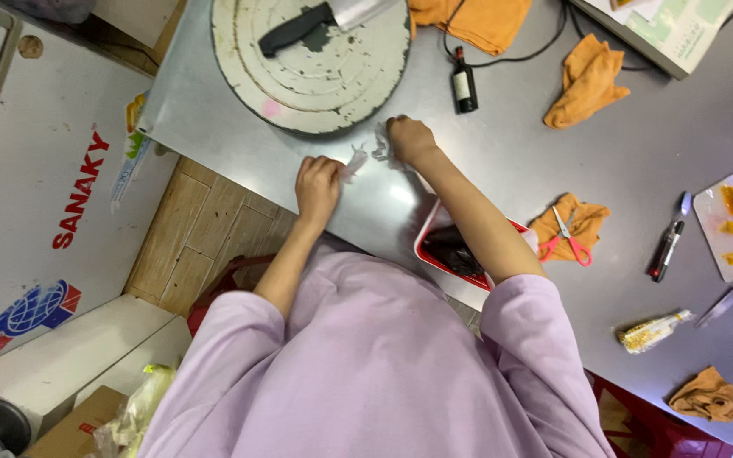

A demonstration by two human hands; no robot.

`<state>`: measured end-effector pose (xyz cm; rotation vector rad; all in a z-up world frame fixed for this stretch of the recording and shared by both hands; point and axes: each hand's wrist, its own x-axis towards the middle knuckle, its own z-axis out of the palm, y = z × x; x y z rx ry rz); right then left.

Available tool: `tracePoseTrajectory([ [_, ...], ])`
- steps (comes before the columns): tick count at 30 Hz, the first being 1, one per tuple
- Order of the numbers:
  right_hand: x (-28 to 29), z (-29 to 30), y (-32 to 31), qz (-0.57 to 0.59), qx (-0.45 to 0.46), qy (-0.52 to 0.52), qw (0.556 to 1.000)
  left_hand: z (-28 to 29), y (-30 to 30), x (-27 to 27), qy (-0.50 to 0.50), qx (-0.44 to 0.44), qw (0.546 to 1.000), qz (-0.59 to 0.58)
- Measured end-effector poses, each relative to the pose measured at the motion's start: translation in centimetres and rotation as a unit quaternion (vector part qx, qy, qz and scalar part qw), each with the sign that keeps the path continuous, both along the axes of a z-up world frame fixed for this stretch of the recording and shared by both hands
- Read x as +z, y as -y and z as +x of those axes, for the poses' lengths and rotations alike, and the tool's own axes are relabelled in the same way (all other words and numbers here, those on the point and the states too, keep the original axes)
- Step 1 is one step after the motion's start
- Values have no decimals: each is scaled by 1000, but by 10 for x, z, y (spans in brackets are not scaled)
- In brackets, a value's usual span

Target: The person places a bag of frosting into a piping bag, trims the tip using scissors, cleans the prep surface with a cloth, and organizes various items on shelves before handling a bag of paste.

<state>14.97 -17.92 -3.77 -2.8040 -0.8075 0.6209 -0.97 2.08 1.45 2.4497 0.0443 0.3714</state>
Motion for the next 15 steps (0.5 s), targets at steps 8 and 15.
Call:
tracePoseTrajectory([
  [8, -11, -8, -1, -79, -173, -74, 979, -9, -44, 59, 7, -62, 994, -87],
  [15, 104, 11, 1, -6, -250, -94, 964, 66, -115, 144, 32, -202, 971, -120],
])
